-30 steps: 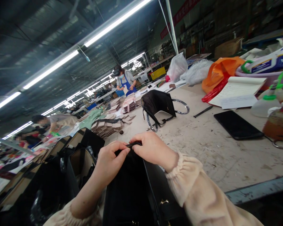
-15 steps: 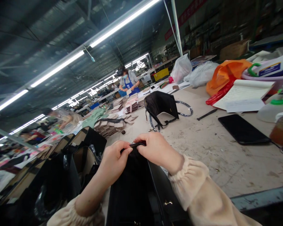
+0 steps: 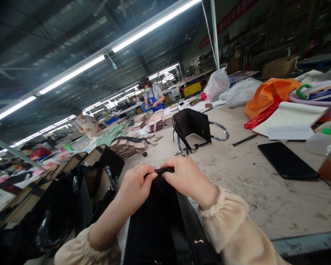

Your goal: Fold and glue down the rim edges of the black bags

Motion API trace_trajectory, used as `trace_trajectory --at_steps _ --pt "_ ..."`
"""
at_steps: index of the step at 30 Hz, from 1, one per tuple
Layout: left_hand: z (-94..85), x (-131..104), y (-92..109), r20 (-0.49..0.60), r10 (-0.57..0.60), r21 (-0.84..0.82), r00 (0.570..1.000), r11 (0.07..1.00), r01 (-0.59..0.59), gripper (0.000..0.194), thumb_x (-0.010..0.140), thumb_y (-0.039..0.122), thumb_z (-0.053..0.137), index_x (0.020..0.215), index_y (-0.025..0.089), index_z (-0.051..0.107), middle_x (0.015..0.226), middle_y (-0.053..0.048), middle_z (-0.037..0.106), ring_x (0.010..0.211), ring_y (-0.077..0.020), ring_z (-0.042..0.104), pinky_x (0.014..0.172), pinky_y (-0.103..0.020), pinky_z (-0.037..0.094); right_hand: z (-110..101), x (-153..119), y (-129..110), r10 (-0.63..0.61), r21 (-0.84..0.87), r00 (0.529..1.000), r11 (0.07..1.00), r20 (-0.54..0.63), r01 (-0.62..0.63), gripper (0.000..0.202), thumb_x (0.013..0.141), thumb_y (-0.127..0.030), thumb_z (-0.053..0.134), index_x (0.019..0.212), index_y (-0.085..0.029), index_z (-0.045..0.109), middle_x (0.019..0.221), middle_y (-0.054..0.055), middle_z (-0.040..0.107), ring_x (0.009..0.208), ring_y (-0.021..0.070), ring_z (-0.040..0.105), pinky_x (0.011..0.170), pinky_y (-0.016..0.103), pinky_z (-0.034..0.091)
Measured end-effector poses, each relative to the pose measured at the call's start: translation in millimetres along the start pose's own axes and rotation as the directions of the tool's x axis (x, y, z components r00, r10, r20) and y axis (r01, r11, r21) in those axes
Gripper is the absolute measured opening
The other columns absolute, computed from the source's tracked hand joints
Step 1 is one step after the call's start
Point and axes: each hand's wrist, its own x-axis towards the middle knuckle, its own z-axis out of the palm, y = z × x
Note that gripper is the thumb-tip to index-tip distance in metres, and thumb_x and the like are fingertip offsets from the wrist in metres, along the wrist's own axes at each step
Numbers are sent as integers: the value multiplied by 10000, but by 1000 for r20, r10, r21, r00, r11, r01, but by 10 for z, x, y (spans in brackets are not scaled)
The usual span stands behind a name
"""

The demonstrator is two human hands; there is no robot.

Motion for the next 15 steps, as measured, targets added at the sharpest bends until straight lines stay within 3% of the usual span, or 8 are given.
trace_trajectory --at_steps 15 --pt "1 -16 -4 -17 42 -25 999 999 -42 144 823 145 511 733 175 619 733 -19 640 690 -148 588 637 -262 404 -13 7 -56 28 -143 999 989 -29 -32 144 724 -265 603 805 -278 721 756 -18 703 740 166 608 656 262 415"
